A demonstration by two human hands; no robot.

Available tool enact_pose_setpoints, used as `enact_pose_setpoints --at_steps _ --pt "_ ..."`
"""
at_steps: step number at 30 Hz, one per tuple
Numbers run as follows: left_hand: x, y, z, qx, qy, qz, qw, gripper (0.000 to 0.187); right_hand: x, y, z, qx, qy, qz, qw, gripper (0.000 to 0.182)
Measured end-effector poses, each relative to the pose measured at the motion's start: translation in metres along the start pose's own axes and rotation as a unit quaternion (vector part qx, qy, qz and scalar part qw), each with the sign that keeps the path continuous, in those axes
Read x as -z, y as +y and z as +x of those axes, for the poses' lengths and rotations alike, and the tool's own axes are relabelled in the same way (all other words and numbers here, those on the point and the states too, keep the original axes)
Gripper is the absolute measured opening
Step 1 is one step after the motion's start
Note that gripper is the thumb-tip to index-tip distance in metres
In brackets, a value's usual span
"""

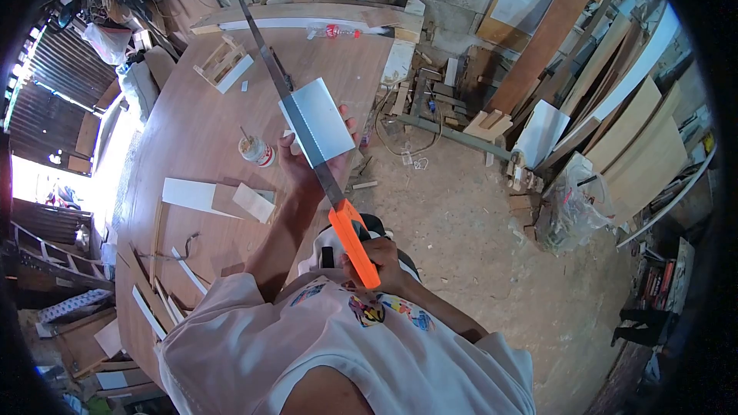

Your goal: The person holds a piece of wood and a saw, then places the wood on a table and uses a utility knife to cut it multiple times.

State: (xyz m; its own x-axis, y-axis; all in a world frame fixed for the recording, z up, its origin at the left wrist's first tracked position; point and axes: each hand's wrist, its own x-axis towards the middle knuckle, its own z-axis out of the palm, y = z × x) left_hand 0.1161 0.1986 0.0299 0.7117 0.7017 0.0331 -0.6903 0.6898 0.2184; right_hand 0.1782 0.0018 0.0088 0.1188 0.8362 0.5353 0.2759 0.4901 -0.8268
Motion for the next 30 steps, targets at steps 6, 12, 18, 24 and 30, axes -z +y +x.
enact_pose_setpoints --at_steps 6,12,18,24,30 --pt "0.001 -0.002 0.004 0.002 0.008 -0.002 1.0 0.079 -0.001 -0.001 0.003 -0.001 0.013 0.007 1.0 0.007" --pt "0.007 -0.003 0.009 0.003 -0.028 -0.052 0.998 0.079 0.002 -0.005 0.009 -0.019 -0.002 -0.012 1.0 0.006" --pt "0.008 -0.002 0.011 0.006 -0.036 -0.047 0.998 0.079 -0.001 0.001 0.008 -0.014 0.018 -0.02 1.0 0.017" --pt "0.007 -0.002 0.013 0.007 -0.026 -0.05 0.998 0.079 -0.002 -0.001 0.012 -0.015 0.025 -0.019 0.999 0.017" --pt "0.006 -0.003 0.013 0.001 -0.006 -0.044 0.999 0.079 -0.003 -0.002 0.015 -0.011 0.045 -0.004 0.999 0.017"
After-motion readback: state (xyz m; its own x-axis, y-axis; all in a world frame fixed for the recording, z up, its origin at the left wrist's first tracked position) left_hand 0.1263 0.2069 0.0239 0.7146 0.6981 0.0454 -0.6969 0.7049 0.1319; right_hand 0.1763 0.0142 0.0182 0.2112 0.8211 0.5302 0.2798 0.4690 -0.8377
